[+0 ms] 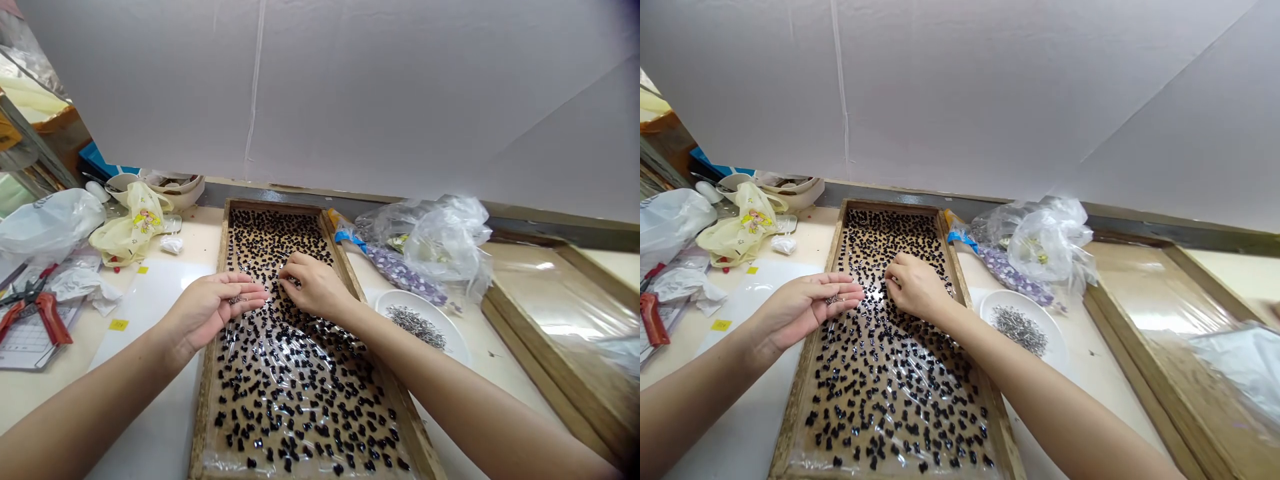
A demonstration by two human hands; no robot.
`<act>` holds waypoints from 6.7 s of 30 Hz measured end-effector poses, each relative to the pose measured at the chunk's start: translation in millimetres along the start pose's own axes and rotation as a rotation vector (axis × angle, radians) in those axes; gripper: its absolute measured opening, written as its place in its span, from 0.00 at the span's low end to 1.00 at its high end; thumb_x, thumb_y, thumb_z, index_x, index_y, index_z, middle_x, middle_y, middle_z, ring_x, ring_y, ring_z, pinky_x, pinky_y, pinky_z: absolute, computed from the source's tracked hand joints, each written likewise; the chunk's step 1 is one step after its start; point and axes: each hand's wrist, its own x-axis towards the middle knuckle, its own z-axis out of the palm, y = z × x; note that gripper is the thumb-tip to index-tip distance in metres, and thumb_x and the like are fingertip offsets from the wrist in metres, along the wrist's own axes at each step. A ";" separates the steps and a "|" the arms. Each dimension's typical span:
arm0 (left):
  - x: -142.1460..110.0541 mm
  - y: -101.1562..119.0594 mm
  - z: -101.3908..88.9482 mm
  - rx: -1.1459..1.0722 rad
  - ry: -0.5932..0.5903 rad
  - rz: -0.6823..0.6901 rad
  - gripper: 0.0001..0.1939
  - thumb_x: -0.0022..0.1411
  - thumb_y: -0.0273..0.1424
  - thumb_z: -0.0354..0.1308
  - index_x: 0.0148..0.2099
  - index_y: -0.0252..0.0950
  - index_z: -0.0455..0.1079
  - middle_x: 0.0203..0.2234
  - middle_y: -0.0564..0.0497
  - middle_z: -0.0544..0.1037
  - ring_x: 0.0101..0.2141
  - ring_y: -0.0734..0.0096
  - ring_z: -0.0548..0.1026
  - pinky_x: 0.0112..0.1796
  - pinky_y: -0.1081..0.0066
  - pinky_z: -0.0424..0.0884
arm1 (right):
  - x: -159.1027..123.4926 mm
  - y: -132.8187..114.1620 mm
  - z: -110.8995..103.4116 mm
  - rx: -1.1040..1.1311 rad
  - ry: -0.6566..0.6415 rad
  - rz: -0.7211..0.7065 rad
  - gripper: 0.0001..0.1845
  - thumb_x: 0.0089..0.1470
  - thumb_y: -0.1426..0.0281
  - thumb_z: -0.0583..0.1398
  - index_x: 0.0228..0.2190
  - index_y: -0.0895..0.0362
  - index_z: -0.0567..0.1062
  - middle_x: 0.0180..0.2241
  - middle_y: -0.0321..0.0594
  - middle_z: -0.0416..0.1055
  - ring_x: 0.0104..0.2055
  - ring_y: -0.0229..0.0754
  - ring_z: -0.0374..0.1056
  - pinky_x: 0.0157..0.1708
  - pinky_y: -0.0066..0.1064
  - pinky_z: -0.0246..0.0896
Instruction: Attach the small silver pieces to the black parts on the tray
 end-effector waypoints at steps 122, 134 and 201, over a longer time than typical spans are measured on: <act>-20.7 -41.2 18.8 0.095 -0.180 -0.189 0.06 0.56 0.28 0.56 0.31 0.30 0.66 0.24 0.48 0.74 0.22 0.79 0.71 0.25 0.77 0.65 | 36.2 1.8 -1.7 -0.030 -0.183 -0.114 0.10 0.50 0.76 0.56 0.27 0.57 0.78 0.29 0.40 0.67 0.34 0.40 0.62 0.29 0.28 0.52; -18.2 -43.2 17.2 0.087 -0.185 -0.187 0.04 0.57 0.27 0.56 0.31 0.30 0.66 0.24 0.49 0.74 0.22 0.78 0.72 0.24 0.78 0.65 | 37.3 -0.6 -1.1 -0.058 -0.234 -0.107 0.10 0.49 0.77 0.55 0.27 0.57 0.77 0.31 0.40 0.68 0.33 0.38 0.63 0.29 0.27 0.53; -22.7 -39.1 23.5 0.052 -0.110 -0.220 0.05 0.61 0.22 0.49 0.36 0.28 0.67 0.27 0.44 0.76 0.26 0.75 0.76 0.33 0.73 0.71 | 39.9 10.1 6.2 -0.051 -0.178 -0.236 0.10 0.54 0.75 0.54 0.29 0.59 0.76 0.30 0.41 0.68 0.31 0.38 0.63 0.33 0.29 0.55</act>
